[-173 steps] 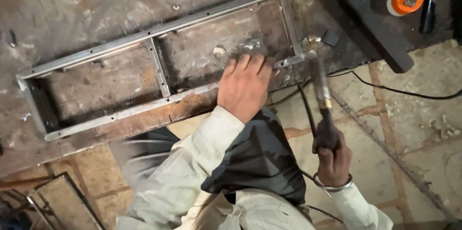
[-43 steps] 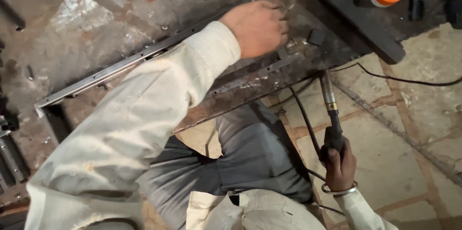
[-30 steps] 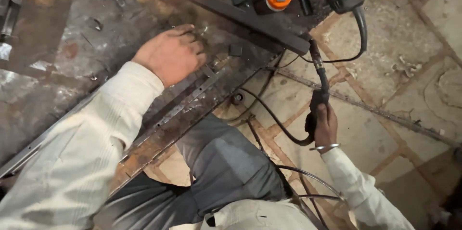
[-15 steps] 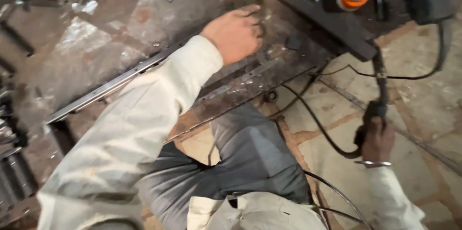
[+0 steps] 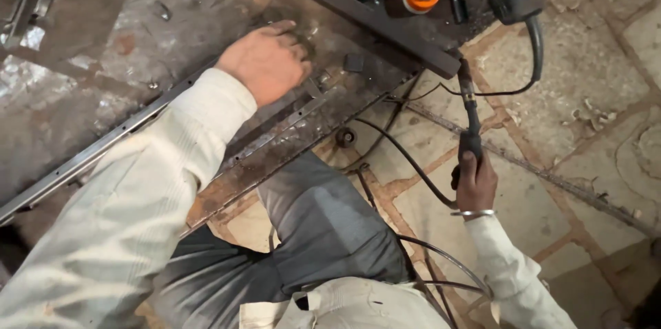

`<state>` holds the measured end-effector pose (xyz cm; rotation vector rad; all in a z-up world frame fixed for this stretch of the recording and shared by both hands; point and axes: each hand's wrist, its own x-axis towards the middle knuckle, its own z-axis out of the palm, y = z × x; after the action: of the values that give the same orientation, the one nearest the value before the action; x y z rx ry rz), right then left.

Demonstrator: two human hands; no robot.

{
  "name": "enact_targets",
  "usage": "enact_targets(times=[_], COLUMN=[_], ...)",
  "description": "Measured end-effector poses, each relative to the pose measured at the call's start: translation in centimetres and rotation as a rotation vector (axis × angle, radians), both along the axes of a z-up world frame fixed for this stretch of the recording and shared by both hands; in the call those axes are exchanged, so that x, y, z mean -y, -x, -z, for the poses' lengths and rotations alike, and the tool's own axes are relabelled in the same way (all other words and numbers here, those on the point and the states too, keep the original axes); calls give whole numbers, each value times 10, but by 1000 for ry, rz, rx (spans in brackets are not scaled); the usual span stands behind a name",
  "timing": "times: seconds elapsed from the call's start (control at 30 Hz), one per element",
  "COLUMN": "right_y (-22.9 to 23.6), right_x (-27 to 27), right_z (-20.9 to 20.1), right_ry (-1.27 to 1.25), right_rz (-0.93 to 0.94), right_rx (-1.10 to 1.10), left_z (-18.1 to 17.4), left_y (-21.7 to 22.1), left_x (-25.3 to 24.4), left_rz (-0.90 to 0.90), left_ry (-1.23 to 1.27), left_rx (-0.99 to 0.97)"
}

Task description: Welding and hammering components of a rectangular metal frame on a workshop table.

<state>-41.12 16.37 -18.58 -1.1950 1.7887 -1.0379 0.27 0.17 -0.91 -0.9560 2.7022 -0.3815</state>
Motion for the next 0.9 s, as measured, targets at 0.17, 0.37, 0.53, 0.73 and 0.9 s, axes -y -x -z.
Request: enact_targets(times=[0.17,0.37,0.53,0.73,0.9], right_y=[16,89,23,-140,-193], right_x=[8,96,85,30,58], right_z=[16,97,59,-105,-123], right_ry=[-177,29,365,685,723], right_rz=[65,-185,-19,-509,-650], right_rx=[-38,263,-269,-606,-695], left_z=[6,19,19,10,15], left_y=[-3,-1,4,-1,-5], left_x=[2,6,7,9,10], left_rz=[17,-3,-38,35,84], left_ry=[67,64,-4,-70,-24], left_rx=[-74,-101,-68,8,-38])
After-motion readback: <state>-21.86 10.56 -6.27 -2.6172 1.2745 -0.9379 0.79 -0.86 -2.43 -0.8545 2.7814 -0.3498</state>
